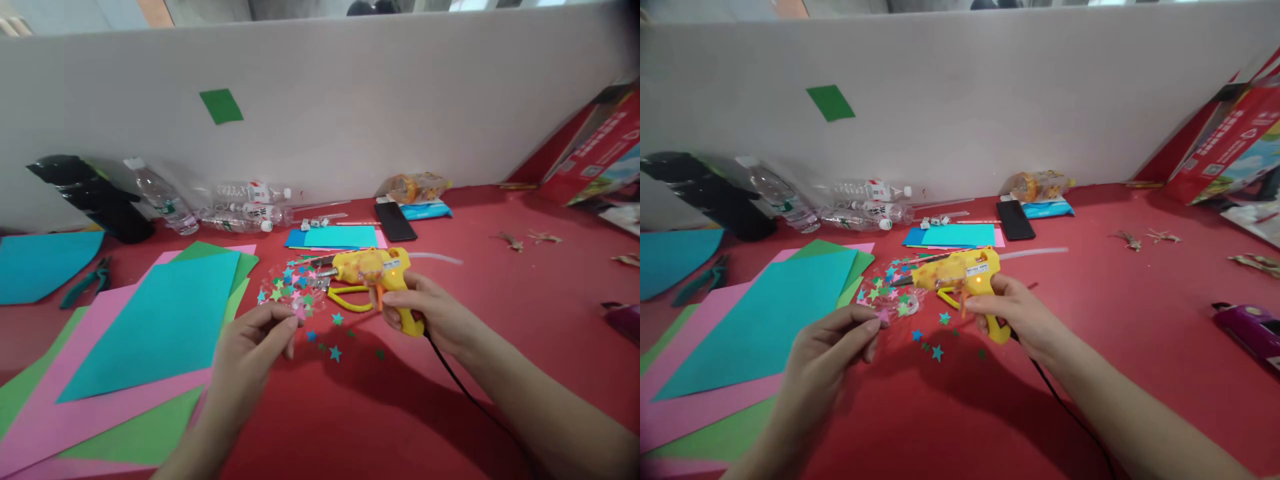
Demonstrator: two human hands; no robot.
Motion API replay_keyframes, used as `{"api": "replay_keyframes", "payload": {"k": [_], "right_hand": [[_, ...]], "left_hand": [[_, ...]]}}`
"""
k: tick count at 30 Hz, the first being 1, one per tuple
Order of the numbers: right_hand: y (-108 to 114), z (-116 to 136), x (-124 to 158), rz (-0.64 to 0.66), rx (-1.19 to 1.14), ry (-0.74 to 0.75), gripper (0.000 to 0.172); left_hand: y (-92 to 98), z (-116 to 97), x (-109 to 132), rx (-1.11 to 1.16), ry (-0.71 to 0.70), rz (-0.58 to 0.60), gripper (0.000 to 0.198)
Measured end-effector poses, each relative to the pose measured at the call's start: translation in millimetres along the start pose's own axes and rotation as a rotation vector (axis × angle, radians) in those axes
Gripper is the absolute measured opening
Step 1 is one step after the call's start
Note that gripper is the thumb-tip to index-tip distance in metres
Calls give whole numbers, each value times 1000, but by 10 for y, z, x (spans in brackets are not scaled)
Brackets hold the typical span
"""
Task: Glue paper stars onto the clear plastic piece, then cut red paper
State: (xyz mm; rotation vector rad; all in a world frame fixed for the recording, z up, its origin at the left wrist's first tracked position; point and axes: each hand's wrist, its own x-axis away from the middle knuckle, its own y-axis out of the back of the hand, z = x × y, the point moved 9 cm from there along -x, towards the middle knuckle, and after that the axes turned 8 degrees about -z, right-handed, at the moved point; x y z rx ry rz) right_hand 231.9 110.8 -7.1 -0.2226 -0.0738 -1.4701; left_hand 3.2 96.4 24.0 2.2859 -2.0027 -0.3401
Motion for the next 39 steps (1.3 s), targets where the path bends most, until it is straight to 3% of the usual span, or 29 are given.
{"api": "replay_keyframes", "payload": {"k": [4, 9, 14, 21, 32, 39], "right_hand": [[-171, -105, 107, 78, -72, -43, 24], [-264, -250, 201, 144, 53, -69, 25], [-420, -130, 336, 216, 95, 0, 26], [-352, -100, 375, 122, 358, 77, 31], [-376, 86, 372, 27, 546, 218, 32], [-333, 30, 352, 4, 593, 196, 36]], "left_hand": [[27, 57, 58, -18, 0, -11, 14], [105, 93, 24, -23, 2, -25, 13], [131, 109, 18, -60, -14, -34, 16], [112, 23, 22, -87, -36, -37, 19], [103, 75, 51, -84, -7, -33, 19], [88, 70, 59, -65, -2, -35, 20]]}}
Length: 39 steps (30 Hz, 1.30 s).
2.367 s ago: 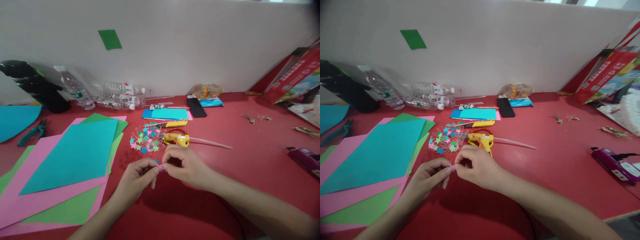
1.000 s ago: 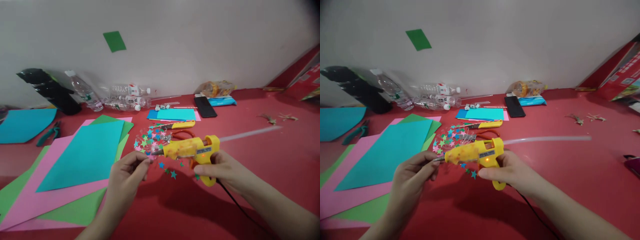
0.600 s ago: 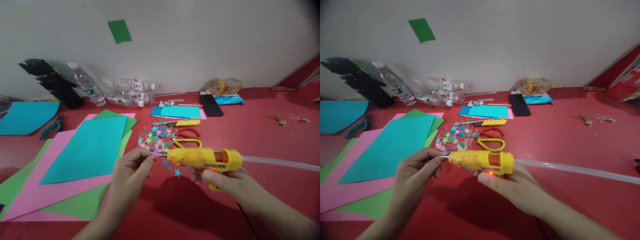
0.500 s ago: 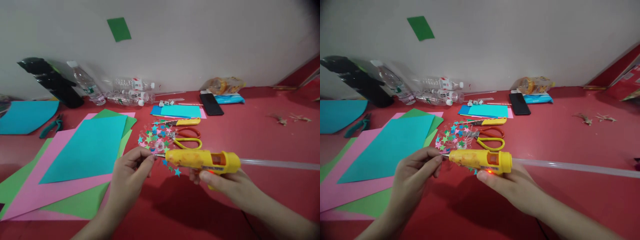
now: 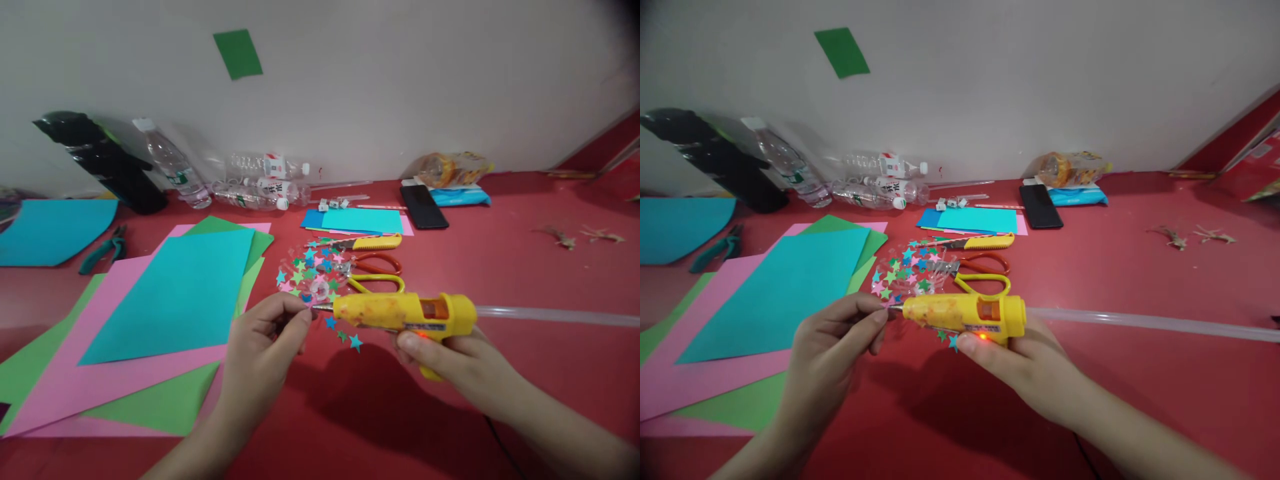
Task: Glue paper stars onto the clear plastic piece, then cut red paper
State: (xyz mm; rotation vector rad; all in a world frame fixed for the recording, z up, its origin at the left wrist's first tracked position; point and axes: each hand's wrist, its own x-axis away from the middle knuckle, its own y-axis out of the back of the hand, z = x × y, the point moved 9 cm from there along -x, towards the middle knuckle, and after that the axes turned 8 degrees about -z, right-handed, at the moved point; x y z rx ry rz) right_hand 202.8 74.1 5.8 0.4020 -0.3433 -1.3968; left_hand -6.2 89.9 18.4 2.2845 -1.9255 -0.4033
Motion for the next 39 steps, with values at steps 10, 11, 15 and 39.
{"api": "replay_keyframes", "payload": {"k": [10, 11, 15, 39], "right_hand": [[-15, 24, -16, -18, -55, 43, 38], [-15, 31, -16, -17, -56, 46, 39], [-5, 53, -10, -19, -45, 56, 40], [-41, 19, 7, 23, -34, 45, 26]], "left_hand": [[3, -4, 0, 8, -9, 1, 20], [0, -9, 0, 8, -10, 3, 20], [0, -26, 1, 6, -12, 3, 20], [22, -89, -1, -80, -94, -19, 20]]}}
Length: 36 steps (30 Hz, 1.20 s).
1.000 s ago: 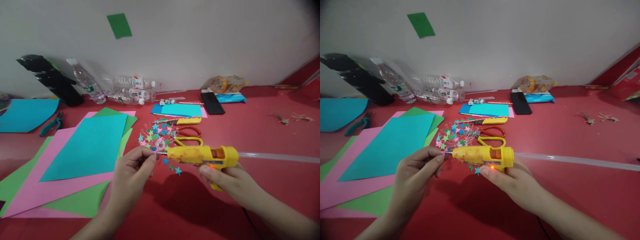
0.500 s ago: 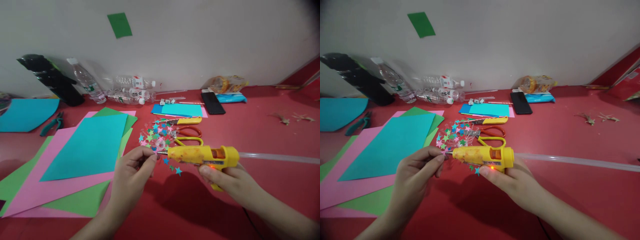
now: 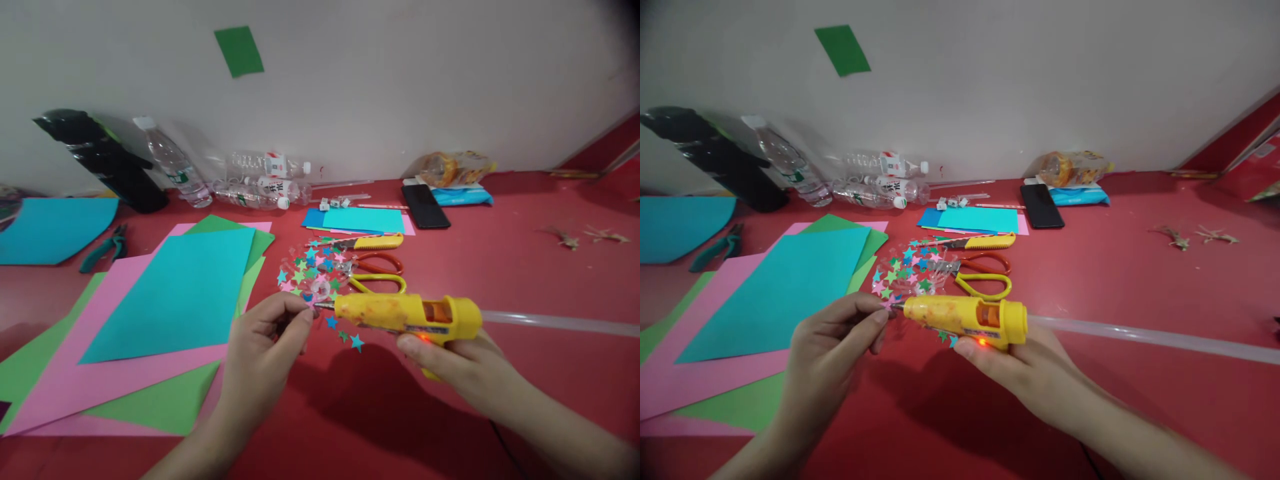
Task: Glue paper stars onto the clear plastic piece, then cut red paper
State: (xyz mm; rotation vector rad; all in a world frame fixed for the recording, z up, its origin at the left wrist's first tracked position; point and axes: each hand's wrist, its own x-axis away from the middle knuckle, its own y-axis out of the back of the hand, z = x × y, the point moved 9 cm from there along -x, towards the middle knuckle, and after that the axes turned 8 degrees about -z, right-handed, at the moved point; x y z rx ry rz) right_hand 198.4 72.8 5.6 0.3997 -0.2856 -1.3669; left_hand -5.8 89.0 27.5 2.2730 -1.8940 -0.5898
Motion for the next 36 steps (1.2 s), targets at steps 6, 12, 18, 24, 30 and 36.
{"api": "replay_keyframes", "payload": {"k": [6, 12, 18, 24, 30, 36], "right_hand": [[0, 98, 30, -33, -10, 85, 25], [165, 6, -3, -166, -75, -13, 23], [449, -262, -277, -303, -24, -179, 36], [493, -534, -517, -182, 739, -278, 50], [339, -662, -540, -90, 940, -226, 53], [358, -530, -489, -120, 1086, -153, 49]], "left_hand": [[27, -313, 95, -352, -445, -80, 14], [15, -350, 132, -281, -469, -29, 13], [-77, 69, 21, 111, 79, 113, 16], [-456, 207, 266, 155, 228, 404, 17], [-720, 309, 400, 343, 467, 506, 18], [-712, 420, 356, 475, 600, 459, 17]]}}
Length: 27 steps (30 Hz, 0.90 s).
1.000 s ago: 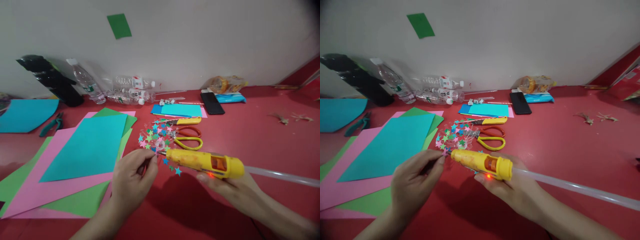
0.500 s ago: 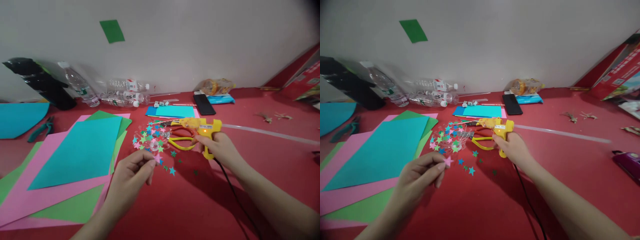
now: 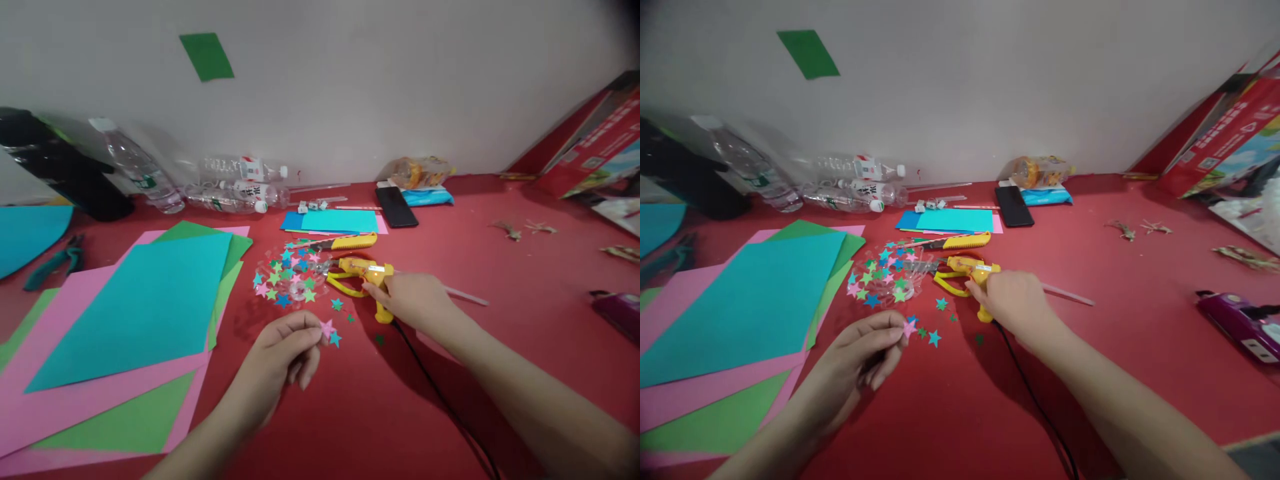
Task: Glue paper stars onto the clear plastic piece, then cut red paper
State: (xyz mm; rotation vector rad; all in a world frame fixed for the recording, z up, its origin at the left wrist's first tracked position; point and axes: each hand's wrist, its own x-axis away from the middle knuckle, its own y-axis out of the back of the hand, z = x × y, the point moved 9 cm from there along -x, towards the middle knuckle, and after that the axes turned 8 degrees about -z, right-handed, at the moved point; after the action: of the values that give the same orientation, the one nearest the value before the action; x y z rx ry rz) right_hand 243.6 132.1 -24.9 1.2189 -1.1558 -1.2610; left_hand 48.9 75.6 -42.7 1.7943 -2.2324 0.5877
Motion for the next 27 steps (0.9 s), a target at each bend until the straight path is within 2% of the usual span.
{"api": "replay_keyframes", "payload": {"k": [2, 4, 6, 7, 9, 11, 15, 18, 20, 21, 24, 25, 27], "right_hand": [[173, 131, 90, -106, -54, 93, 41], [500, 439, 297, -352, -288, 383, 29], [708, 662, 552, -478, -507, 631, 21], [756, 736, 645, -510, -553, 710, 17], [772, 829, 741, -537, -574, 785, 14], [733, 864, 750, -531, -574, 795, 13], [655, 850, 732, -471, -689, 790, 11], [645, 829, 732, -391, -809, 799, 11], [670, 784, 670, -344, -851, 752, 11], [690, 747, 610, -330, -854, 704, 11], [760, 636, 369, -288, -860, 552, 10], [776, 628, 294, -260, -883, 530, 10], [755, 676, 174, -155, -928, 530, 11]], "left_hand": [[8, 34, -4, 35, 26, 7, 16], [0, 66, -2, 66, 52, 25, 16], [-15, 89, 4, 81, 76, 46, 16], [-22, 96, 9, 84, 86, 54, 16], [-37, 108, 20, 85, 108, 67, 17], [-63, 119, 31, 102, 129, 89, 17], [-132, 138, 41, 131, 152, 144, 17], [-126, 92, 46, 29, 90, 124, 20], [-58, -53, 58, -154, -69, 42, 22], [-14, -187, 82, -281, -209, -22, 22], [16, -692, 351, -711, -811, -260, 13], [-5, -795, 470, -830, -990, -334, 12], [-40, -857, 613, -1014, -1199, -438, 17]]}}
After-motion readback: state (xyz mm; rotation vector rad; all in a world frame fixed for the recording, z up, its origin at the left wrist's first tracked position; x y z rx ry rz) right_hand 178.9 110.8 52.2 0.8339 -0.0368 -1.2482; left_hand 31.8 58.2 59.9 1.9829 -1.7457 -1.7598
